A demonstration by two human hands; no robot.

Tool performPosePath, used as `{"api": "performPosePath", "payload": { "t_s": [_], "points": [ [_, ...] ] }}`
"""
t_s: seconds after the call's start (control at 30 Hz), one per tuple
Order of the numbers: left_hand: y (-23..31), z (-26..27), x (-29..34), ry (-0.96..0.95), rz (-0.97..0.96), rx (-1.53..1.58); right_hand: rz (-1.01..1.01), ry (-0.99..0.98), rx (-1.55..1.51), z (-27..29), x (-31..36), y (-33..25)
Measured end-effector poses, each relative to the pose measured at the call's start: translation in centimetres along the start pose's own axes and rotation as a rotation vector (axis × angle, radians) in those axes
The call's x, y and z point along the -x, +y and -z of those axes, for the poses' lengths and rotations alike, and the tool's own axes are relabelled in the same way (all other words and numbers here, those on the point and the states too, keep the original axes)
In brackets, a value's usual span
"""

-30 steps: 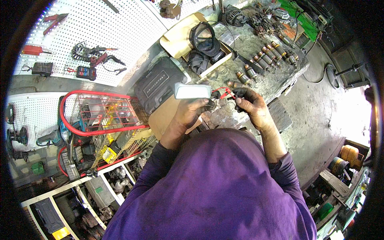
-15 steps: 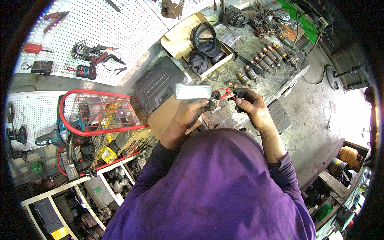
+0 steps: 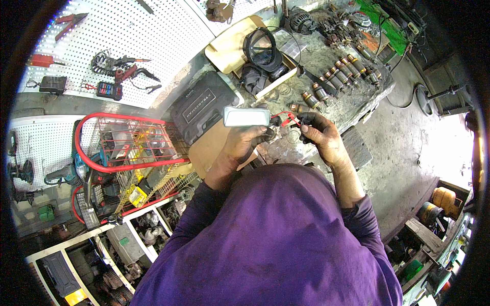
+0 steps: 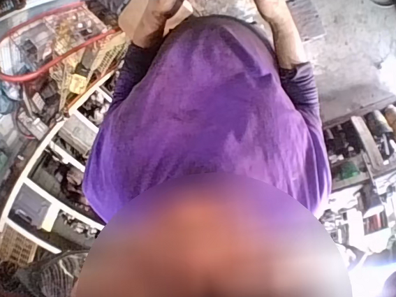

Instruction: The person retrieves a wrench from a pegboard, then handles a black cable and a small electronic component on a workbench. They connect the component to a handheld tester and observe the display, then place the component back on the bench.

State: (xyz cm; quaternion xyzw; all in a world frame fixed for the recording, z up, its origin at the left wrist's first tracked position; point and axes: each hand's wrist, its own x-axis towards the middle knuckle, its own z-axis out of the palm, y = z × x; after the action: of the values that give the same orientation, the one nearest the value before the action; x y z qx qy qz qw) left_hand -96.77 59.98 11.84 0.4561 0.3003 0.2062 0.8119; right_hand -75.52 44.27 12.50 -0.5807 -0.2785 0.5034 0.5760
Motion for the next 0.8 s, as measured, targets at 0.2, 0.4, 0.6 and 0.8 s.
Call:
{"api": "performPosePath", "payload": {
  "t_s": [0.2, 0.4, 0.6, 0.8],
  "points": [
    [-0.33, 0.34, 0.05, -0.056, 0.012, 0.062, 0.001, 0.005, 0.003, 0.04, 0.09, 0.02],
    [-0.58, 0.34, -0.08, -0.038, -0.006, 0.013, 0.011, -0.003, -0.012, 0.08, 0.2, 0.14],
    [-0.28, 0.04, 0.07, -0.043, -0.004, -0.001, 0.007, 0.0, -0.014, 0.07, 0.37, 0.06],
    [-0.48, 0.29, 0.04, -0.019, 0.01, -0.041, 0.004, -0.009, -0.005, 0.13, 0.52, -0.06]
  ]
}}
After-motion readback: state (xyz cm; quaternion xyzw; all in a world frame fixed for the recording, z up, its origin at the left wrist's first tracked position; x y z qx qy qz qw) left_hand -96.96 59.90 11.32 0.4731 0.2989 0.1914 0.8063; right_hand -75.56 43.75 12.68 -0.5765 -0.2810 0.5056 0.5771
